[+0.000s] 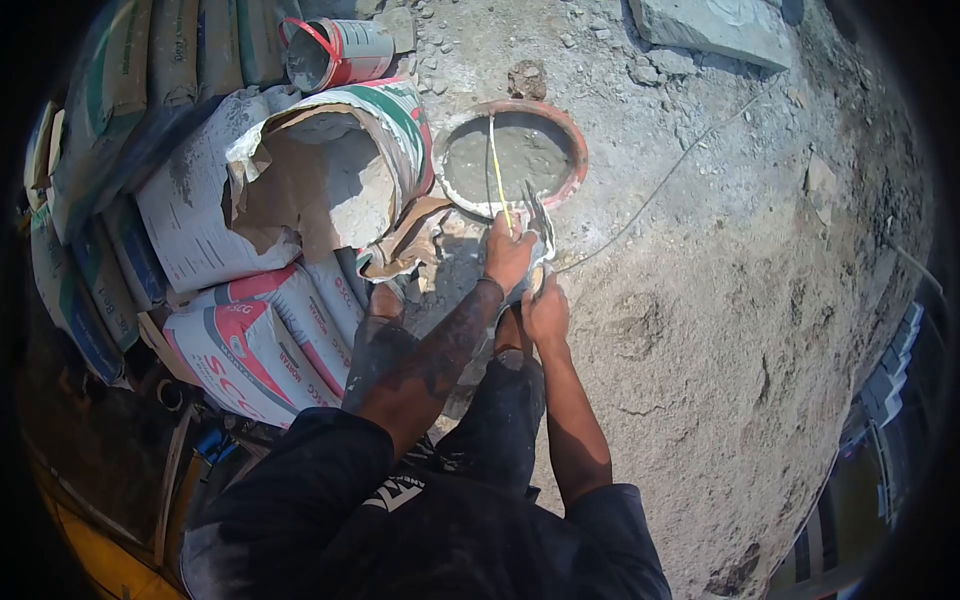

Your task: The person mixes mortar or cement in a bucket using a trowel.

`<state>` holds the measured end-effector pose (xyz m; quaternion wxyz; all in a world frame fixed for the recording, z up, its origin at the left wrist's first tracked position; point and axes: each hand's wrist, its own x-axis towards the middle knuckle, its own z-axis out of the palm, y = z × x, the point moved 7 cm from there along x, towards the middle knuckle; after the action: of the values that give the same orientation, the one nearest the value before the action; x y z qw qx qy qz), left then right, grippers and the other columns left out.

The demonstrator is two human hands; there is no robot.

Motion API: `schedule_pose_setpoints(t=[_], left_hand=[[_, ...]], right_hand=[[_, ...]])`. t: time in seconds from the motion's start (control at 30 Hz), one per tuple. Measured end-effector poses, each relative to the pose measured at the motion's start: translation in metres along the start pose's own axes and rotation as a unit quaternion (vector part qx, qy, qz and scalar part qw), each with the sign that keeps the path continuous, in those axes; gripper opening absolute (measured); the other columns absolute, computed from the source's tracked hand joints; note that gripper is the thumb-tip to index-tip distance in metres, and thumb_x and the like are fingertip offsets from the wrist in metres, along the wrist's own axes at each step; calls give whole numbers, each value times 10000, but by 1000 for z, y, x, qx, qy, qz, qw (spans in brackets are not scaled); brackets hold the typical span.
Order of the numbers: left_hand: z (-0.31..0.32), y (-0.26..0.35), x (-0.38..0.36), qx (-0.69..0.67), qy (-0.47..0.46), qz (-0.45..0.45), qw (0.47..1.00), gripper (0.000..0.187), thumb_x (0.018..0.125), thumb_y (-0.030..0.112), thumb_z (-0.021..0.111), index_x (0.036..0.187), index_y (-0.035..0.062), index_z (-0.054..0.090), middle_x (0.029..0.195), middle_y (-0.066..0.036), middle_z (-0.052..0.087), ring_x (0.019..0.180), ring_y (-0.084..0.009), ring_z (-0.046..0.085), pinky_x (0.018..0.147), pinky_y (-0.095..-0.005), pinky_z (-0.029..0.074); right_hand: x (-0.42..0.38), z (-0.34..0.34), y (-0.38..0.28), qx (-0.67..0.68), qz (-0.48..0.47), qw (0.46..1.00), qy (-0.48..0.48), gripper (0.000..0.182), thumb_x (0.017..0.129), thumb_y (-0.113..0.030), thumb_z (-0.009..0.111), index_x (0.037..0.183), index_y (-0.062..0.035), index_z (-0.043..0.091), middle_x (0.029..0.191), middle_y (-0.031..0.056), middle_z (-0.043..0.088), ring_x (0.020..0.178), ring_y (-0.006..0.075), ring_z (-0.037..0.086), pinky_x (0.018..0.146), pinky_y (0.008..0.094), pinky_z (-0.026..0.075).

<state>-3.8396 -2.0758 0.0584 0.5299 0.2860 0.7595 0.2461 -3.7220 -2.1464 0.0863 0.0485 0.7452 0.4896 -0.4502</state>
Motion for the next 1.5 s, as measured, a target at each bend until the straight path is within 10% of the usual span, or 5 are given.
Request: schedule_pose_setpoints(t=[0.47, 0.6, 0.77, 1.1, 1.5], left_hand=[[-48, -18, 76, -122, 44, -70, 989, 280, 807, 224, 496, 834, -55, 501, 696, -219, 545, 686, -349, 556, 638, -382, 434], [-113, -64, 78, 111, 122, -14, 986, 349, 738, 224, 563, 976, -22, 496, 872, -206, 567, 831, -344, 542, 739, -387, 429], [-191, -54, -21, 106, 11, 112, 988, 256, 698, 96, 583, 926, 6, 510, 950, -192, 478, 959, -346, 459, 833, -383, 366], [-520, 85, 29, 275, 462, 341, 771, 187, 785, 124, 524, 884, -27, 475, 882, -134, 460, 856, -259, 440, 766, -371, 343], [-495, 27, 114, 386, 389, 291, 784, 432, 643, 379, 628, 931, 84, 501, 991, -103, 464, 982, -285, 388, 824, -424, 269]], right_hand=[[14, -29, -12, 37, -25, 998, 36, 428, 747, -191, 533, 1058, 78, 411, 779, 311, 533, 758, 445, 525, 653, 474, 414], [-10, -32, -40, 323, 34, 946, 1, 410, 817, -173, 473, 1154, 33, 362, 748, 100, 518, 639, 127, 520, 556, 256, 431], [-39, 13, -127, 75, -158, 984, -31, 451, 784, -153, 479, 1162, 58, 349, 967, 261, 522, 871, 352, 542, 765, 400, 413], [15, 169, -248, -224, 47, 966, -120, 344, 778, -210, 474, 1025, 23, 418, 949, 225, 558, 883, 317, 572, 760, 365, 464], [60, 251, -231, -134, -17, 972, -194, 413, 790, -259, 447, 1005, 93, 423, 926, 337, 513, 879, 433, 528, 771, 445, 435]])
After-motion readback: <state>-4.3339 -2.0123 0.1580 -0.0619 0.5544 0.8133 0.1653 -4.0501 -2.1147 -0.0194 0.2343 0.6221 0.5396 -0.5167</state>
